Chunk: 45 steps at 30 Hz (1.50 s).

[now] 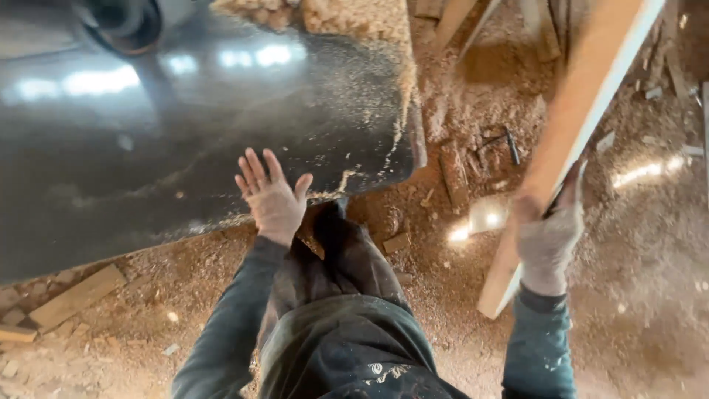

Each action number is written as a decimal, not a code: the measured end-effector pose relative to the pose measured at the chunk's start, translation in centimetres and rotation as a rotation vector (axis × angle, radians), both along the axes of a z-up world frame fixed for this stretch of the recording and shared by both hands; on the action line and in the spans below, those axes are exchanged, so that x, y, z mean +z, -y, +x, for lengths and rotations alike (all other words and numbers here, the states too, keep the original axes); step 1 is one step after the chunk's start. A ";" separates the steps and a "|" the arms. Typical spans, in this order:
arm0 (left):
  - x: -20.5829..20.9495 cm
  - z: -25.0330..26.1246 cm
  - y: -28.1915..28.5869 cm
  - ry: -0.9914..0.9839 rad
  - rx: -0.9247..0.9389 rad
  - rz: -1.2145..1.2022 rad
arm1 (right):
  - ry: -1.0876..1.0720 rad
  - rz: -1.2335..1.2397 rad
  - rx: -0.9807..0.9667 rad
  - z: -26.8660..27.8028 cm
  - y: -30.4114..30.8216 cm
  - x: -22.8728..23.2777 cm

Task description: The person uses a spindle shaper to smooth and shape the curved edge of a light-colored wooden piece. They repeatedly pass the wood against the rotating cutter, adjusting grip and orientation to refine the profile.

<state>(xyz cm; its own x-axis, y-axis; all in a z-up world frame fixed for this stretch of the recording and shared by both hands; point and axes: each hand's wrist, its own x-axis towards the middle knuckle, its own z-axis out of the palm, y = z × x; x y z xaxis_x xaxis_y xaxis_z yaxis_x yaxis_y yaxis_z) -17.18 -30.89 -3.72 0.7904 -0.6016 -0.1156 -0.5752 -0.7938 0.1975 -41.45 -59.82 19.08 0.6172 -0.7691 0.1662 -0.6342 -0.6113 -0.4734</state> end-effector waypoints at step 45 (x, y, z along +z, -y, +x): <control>-2.7 28.8 -16.0 0.227 1.149 -0.643 | -0.255 -0.360 0.957 22.6 -1.8 -18.7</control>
